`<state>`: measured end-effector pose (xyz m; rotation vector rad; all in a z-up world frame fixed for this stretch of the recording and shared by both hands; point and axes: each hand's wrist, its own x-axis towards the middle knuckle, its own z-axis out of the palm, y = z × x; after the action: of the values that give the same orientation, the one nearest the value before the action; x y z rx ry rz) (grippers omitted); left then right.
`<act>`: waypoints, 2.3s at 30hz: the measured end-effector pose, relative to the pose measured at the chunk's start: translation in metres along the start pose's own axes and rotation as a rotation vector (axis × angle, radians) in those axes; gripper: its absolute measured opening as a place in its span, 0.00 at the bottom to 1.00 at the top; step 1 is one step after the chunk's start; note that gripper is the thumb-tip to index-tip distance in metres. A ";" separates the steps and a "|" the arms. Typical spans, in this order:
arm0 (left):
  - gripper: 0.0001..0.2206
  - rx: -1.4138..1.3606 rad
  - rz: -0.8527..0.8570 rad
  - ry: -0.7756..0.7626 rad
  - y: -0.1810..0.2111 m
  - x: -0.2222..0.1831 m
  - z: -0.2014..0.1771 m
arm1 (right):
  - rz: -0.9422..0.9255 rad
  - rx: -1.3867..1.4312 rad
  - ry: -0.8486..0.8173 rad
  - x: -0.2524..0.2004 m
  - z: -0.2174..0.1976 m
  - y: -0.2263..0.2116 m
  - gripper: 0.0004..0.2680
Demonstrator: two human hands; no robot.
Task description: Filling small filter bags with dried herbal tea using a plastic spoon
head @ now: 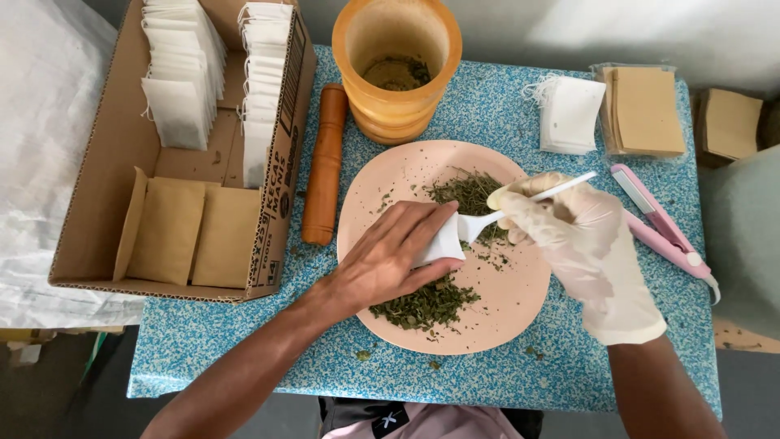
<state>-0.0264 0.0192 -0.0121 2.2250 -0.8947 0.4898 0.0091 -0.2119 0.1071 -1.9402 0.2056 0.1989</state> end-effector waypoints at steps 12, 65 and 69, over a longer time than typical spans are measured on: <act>0.34 0.008 -0.017 0.015 -0.006 -0.004 0.007 | -0.739 -0.434 -0.407 0.003 0.001 -0.010 0.11; 0.29 0.000 -0.057 0.173 -0.035 0.013 -0.017 | -0.831 0.370 -0.553 0.005 0.039 0.111 0.06; 0.29 0.007 -0.047 0.185 -0.040 0.010 -0.014 | -0.672 0.134 -0.528 0.025 -0.007 0.089 0.07</act>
<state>0.0082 0.0456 -0.0148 2.1609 -0.7433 0.6646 0.0125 -0.2524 0.0235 -1.6564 -0.7520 0.2307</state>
